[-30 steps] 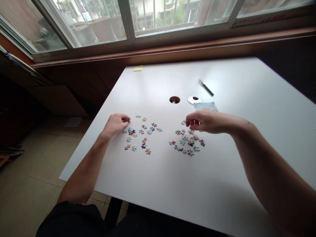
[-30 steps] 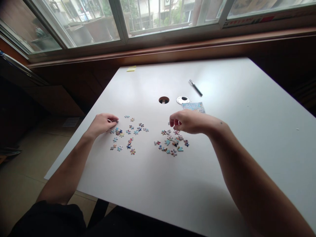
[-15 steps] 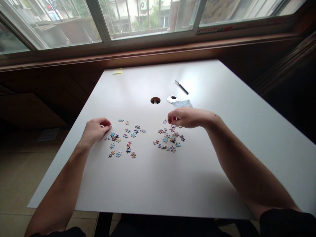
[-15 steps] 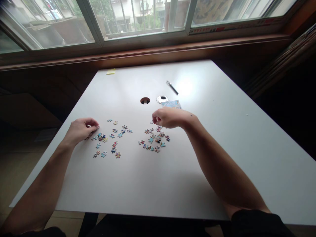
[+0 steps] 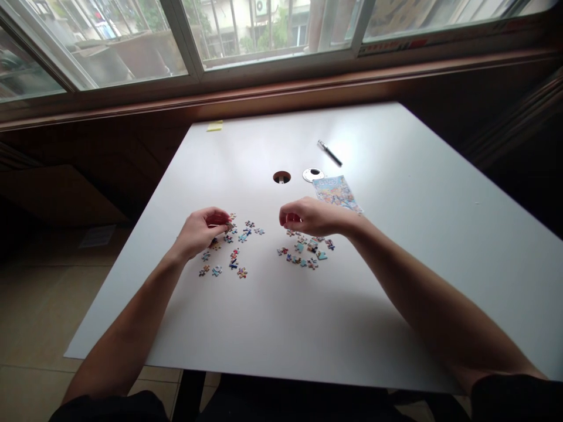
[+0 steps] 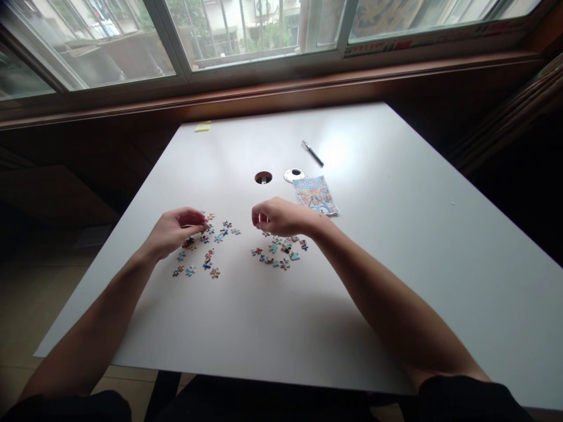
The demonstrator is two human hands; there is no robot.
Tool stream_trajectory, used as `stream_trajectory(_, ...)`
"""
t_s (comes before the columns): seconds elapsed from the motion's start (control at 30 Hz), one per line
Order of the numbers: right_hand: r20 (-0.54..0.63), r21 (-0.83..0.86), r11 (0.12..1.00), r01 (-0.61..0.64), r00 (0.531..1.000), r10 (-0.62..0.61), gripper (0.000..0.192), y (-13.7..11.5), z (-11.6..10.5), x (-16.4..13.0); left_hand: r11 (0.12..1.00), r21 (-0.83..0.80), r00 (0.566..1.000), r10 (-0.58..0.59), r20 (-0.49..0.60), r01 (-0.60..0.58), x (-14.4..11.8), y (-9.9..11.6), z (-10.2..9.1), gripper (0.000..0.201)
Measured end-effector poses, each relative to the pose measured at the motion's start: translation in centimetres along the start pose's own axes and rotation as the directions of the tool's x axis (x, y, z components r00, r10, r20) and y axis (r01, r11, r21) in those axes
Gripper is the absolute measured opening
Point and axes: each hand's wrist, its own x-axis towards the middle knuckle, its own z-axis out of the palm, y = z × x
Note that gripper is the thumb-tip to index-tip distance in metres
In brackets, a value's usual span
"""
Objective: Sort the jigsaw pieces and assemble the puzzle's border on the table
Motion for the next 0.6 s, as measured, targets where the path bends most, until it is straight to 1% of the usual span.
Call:
stream_trajectory(0.07, -0.022, 0.013, 1.0, 0.027, 0.999, -0.027, 0.017, -0.2, 0.6, 0.3, 0.998, 0.062, 1.0, 0.0, -0.027, 0.001, 0.1, -0.3, -0.2, 0.025)
stream_trajectory(0.13, -0.036, 0.024, 0.999, 0.047, 0.998, -0.046, 0.017, -0.5, 1.1, 0.5, 0.985, 0.175, 0.997, 0.015, -0.071, -0.002, 0.1, -0.4, -0.4, 0.022)
stream_trajectory(0.2, -0.029, 0.037, 0.998, 0.054, 0.998, -0.053, 0.016, -0.7, 1.5, 0.6, 0.962, 0.273, 0.993, 0.042, -0.106, -0.011, 0.1, -0.4, -0.7, 0.021)
stream_trajectory(0.3, -0.016, 0.044, 0.998, 0.055, 0.998, -0.055, 0.016, -0.7, 1.7, 0.7, 0.935, 0.352, 0.987, 0.087, -0.132, -0.035, 0.0, -0.5, -1.0, 0.02)
stream_trajectory(0.47, -0.024, 0.021, 0.998, 0.059, 0.998, -0.058, 0.016, -0.2, 1.5, 0.6, 0.916, 0.395, 0.985, 0.127, -0.121, -0.069, 0.2, -0.9, -1.6, 0.021)
stream_trajectory(0.6, -0.025, -0.006, 0.998, 0.066, 0.997, -0.066, 0.016, 0.2, 1.4, 0.6, 0.845, 0.526, 0.977, 0.177, -0.115, -0.091, 0.3, -1.0, -2.3, 0.02)
